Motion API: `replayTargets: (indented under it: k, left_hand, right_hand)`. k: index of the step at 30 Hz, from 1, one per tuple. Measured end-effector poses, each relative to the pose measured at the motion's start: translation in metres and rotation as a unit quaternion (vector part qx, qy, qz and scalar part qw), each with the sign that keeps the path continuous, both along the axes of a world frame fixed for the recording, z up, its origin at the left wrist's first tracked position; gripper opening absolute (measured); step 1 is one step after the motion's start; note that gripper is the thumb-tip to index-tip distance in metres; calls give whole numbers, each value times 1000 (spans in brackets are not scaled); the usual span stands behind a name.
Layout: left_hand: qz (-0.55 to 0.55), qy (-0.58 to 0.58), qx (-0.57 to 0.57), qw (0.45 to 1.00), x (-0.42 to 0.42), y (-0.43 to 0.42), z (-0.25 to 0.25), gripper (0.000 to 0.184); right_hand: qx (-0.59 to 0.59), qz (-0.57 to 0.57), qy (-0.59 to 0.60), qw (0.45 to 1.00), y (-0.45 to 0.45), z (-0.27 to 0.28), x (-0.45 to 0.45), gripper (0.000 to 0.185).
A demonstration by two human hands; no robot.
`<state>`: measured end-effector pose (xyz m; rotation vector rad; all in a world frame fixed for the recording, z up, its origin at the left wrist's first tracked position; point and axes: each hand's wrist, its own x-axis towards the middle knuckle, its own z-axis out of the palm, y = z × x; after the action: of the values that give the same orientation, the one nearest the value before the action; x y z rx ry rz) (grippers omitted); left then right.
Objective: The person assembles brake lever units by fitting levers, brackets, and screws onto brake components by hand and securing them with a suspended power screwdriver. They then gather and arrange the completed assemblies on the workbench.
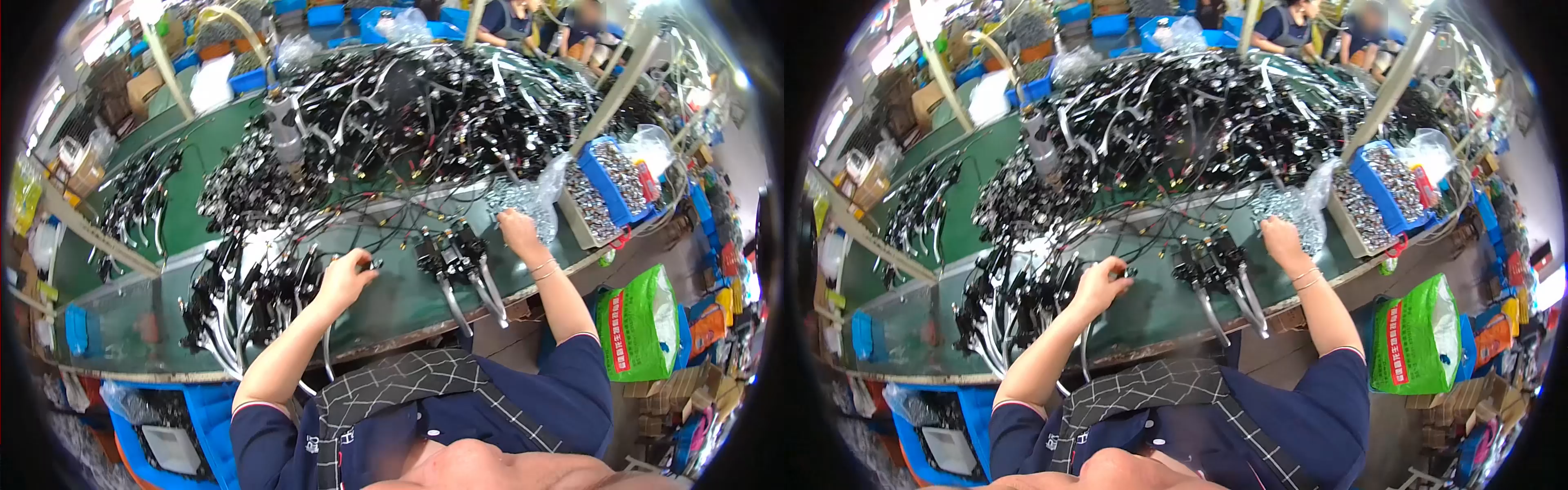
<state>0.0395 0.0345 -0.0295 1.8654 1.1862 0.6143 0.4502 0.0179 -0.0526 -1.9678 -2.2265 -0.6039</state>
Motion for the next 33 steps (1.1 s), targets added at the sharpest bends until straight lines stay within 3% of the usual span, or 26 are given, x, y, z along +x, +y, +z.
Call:
replayTargets:
  k: [1,8,11,15,18,21,23,26,29,33]
  left_hand:
    - [23,-57,-78,995,-1,-3,3,28]
    - [42,-208,-106,971,-1,-22,-4,29]
    - [22,-179,-42,983,-3,-24,-3,29]
    - [18,-198,-22,980,-4,-24,-8,28]
    - [8,-203,-28,979,-3,-25,-7,28]
    - [17,-221,-114,968,4,-26,-7,29]
    - [-3,-220,-120,968,10,-29,-8,28]
    - [-32,-238,-125,963,20,-31,-1,27]
    - [-52,-248,-103,962,18,-37,8,27]
    - [-46,-258,-113,958,14,-39,11,27]
  right_hand:
    - [-2,8,-9,1000,0,1,-5,3]
    - [-66,0,107,992,10,10,3,7]
    - [-45,15,91,995,13,5,-5,6]
    - [39,26,235,971,19,9,-3,10]
    - [84,-39,357,930,26,14,7,14]
    - [-41,9,697,715,1,68,-78,19]
    - [-177,61,783,593,-22,84,-137,21]
    - [-305,99,772,548,-34,79,-178,17]
    - [-300,115,747,582,-36,75,-189,15]
    - [-331,117,745,568,-37,73,-185,14]
